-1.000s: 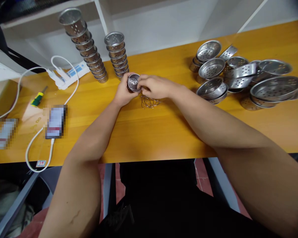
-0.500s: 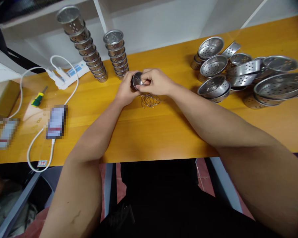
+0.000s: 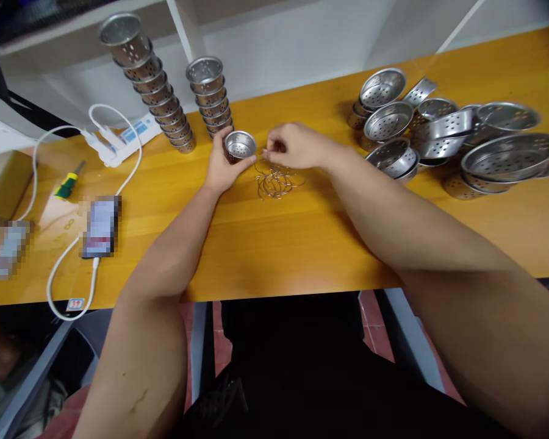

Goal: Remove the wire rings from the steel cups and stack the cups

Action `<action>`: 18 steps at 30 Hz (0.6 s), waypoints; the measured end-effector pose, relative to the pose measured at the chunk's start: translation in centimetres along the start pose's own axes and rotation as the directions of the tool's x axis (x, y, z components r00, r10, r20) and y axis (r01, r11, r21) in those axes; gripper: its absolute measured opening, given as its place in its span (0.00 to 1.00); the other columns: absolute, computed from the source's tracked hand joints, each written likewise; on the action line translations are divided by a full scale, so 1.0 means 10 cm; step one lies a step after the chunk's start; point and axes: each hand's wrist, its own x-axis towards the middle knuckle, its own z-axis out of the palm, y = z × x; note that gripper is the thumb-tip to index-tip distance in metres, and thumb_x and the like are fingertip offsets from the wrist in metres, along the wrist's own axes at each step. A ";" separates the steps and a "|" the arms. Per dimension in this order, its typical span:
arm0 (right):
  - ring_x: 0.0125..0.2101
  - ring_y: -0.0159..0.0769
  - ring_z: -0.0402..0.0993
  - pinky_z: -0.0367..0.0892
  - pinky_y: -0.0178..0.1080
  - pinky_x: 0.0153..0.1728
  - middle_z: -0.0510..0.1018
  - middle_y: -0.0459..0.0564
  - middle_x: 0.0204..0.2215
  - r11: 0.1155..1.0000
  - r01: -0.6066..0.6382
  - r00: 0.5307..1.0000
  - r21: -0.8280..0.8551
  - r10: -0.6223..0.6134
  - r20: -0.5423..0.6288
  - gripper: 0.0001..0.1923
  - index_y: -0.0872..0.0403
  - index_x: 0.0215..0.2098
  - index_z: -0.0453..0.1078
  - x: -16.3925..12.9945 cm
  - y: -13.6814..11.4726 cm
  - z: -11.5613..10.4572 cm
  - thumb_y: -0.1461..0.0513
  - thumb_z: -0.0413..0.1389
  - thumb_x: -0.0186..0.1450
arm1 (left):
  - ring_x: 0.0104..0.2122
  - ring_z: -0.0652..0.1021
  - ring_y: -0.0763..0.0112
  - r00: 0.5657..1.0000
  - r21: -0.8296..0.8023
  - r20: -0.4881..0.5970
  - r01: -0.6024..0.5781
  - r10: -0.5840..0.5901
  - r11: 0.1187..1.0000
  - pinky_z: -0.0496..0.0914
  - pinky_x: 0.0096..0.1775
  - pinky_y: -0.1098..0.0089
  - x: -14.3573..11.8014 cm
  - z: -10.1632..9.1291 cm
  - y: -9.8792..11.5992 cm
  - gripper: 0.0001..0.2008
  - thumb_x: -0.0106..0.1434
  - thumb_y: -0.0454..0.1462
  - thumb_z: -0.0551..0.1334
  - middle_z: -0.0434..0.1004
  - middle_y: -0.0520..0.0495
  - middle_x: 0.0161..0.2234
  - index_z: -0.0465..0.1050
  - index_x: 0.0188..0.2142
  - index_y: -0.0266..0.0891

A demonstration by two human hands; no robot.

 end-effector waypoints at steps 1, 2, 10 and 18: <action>0.37 0.50 0.78 0.82 0.56 0.51 0.82 0.51 0.32 1.000 0.015 0.999 -0.021 -0.014 0.044 0.34 0.46 0.35 0.78 -0.01 0.02 0.00 0.32 0.83 0.67 | 0.78 0.83 0.36 1.000 -0.036 -0.006 0.029 -0.030 0.999 0.78 0.81 0.36 0.00 0.01 0.00 0.67 0.54 0.86 0.81 0.79 0.35 0.74 0.67 0.77 0.55; 0.39 0.52 0.81 0.84 0.57 0.53 0.84 0.52 0.35 0.999 0.031 0.997 -0.030 -0.029 0.069 0.33 0.46 0.37 0.80 -0.02 0.04 0.01 0.33 0.85 0.66 | 0.76 0.85 0.37 0.998 -0.070 -0.009 0.059 -0.060 0.996 0.79 0.80 0.36 0.00 0.02 0.01 0.68 0.52 0.87 0.80 0.80 0.35 0.73 0.66 0.76 0.55; 0.63 0.66 0.87 0.84 0.66 0.71 0.88 0.64 0.69 0.995 0.043 0.984 0.095 -0.026 -0.176 0.42 0.46 0.70 0.84 0.07 -0.14 0.32 0.30 0.82 0.72 | 0.74 0.88 0.40 1.000 -0.113 0.020 -0.003 0.006 0.994 0.84 0.75 0.40 -0.01 0.06 0.01 0.64 0.55 0.88 0.78 0.80 0.37 0.73 0.67 0.74 0.56; 0.66 0.70 0.85 0.81 0.71 0.75 0.90 0.63 0.62 0.996 0.028 0.976 0.083 -0.009 -0.216 0.36 0.45 0.66 0.88 0.14 -0.32 0.47 0.36 0.83 0.70 | 0.77 0.86 0.39 0.999 -0.048 0.029 -0.020 0.021 0.999 0.85 0.76 0.42 -0.03 0.03 0.01 0.59 0.61 0.80 0.82 0.78 0.35 0.77 0.69 0.76 0.54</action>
